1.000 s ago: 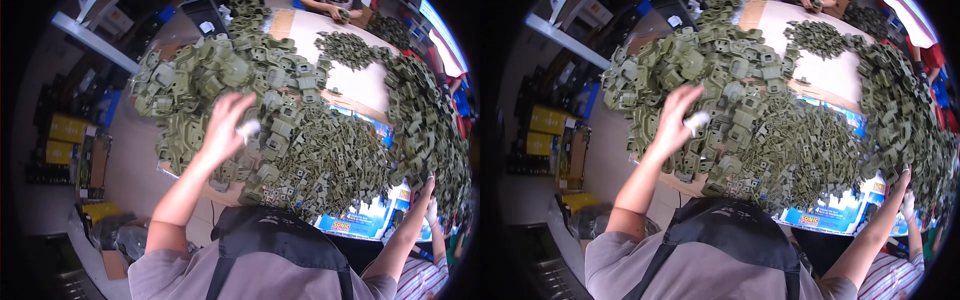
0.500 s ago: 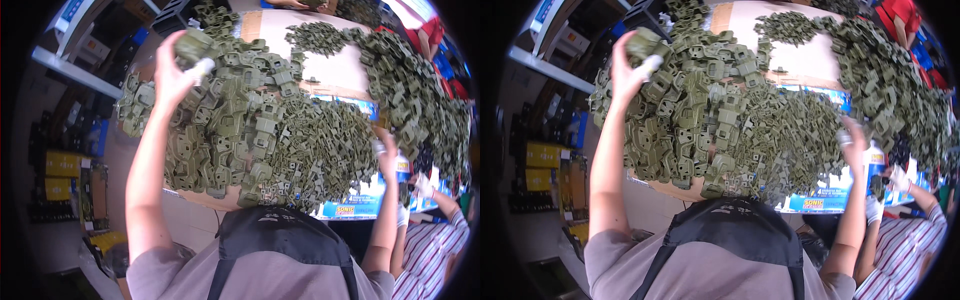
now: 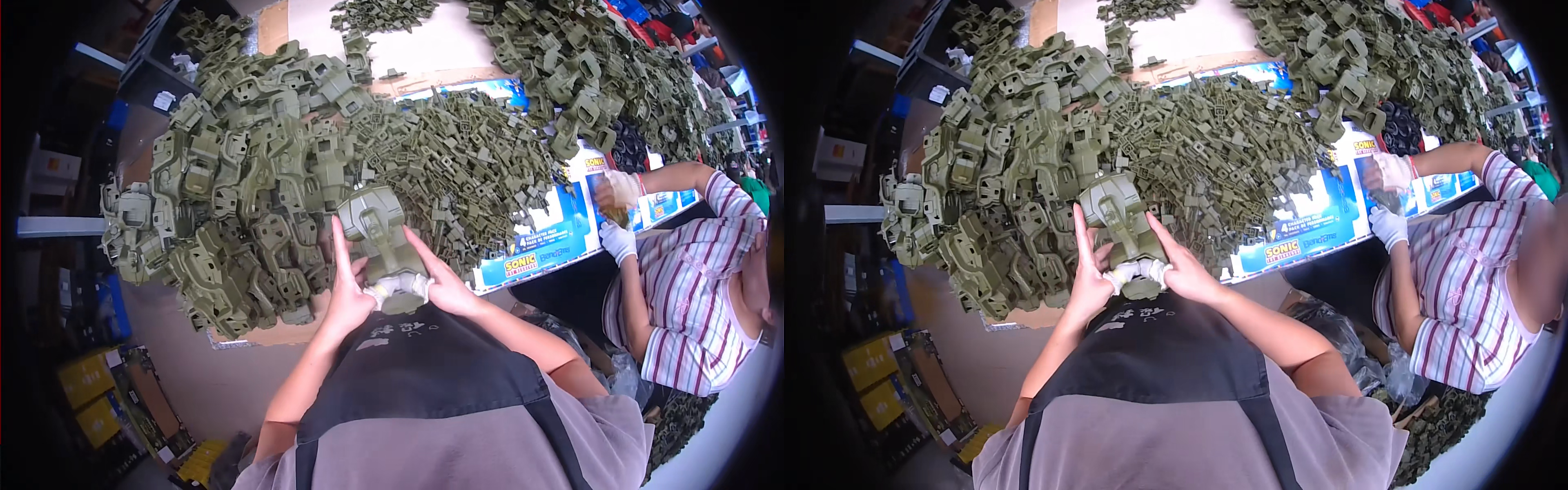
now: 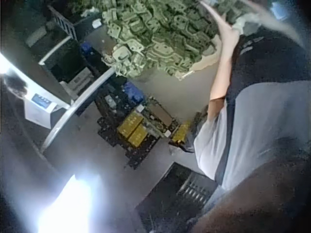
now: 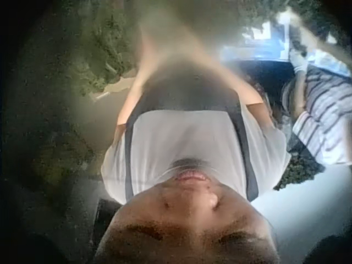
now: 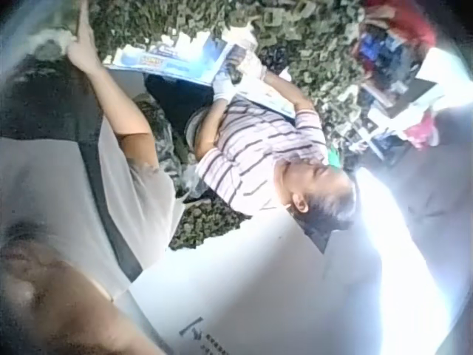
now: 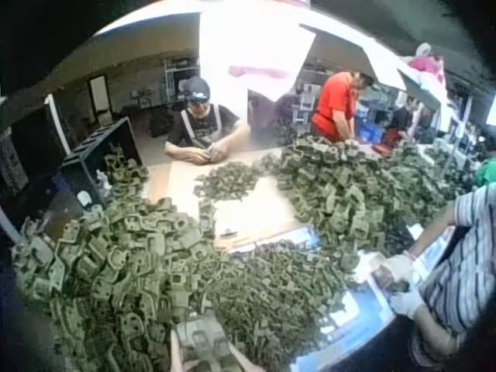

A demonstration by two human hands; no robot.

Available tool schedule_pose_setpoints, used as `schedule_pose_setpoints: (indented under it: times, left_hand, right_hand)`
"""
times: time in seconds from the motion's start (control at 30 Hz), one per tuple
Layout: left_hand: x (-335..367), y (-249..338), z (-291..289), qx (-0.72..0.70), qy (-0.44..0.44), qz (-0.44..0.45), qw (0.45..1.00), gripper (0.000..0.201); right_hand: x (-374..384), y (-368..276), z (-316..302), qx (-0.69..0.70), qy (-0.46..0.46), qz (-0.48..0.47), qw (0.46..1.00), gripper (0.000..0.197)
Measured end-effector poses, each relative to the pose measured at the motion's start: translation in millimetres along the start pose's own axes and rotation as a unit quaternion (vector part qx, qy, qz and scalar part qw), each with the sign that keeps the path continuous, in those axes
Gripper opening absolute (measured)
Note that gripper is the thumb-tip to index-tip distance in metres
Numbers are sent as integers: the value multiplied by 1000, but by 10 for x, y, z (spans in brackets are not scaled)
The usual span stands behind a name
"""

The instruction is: The person assembles green plastic components by hand, picking up parts from a large pile on a table and snapping them together. They work continuously, handling the parts one at a time and occasionally passing completed units to a coworker.

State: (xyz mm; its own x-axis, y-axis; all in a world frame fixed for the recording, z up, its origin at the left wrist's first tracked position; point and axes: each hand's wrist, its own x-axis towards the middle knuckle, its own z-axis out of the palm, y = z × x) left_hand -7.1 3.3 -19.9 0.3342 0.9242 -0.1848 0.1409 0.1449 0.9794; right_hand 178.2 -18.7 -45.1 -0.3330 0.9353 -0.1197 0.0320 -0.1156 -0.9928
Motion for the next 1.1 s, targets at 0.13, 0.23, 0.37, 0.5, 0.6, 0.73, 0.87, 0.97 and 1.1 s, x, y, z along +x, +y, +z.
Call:
schedule_pose_setpoints:
  times: [0.13, 0.23, 0.37, 0.5, 0.6, 0.73, 0.87, 0.97, 1.1]
  left_hand:
    - [-130, -166, -48, 25, -28, -27, 999, 118]
    - [-202, -192, -286, 192, 28, 11, 981, 115]
    - [-252, -68, -645, 65, 72, -11, 995, 119]
    - [-160, -16, -612, -277, 0, -1, 961, 121]
    - [-67, -56, -406, -404, 21, -43, 913, 102]
    - [-38, -94, -256, -406, 84, -61, 908, 70]
    - [-129, -637, -456, -330, 131, -128, 926, 58]
    - [-97, -381, -468, -247, 20, -133, 960, 71]
    - [36, -221, -489, -196, -86, -157, 964, 72]
  right_hand:
    - [5, -24, -77, -72, -65, 25, 995, 80]
    - [89, -86, -165, -84, -30, -12, 996, 79]
    - [119, 238, -439, -313, 115, 30, 942, 80]
    - [692, 481, -656, -377, 284, -45, 880, 52]
    - [1157, 621, -602, -448, 382, -21, 808, 27]
    - [1214, 596, -523, -451, 379, -136, 796, 18]
    - [726, 5, -438, -177, 199, 3, 964, 22]
    - [440, -325, -282, -280, 54, -175, 942, 20]
    - [298, -564, -198, -419, 54, -152, 894, 24]
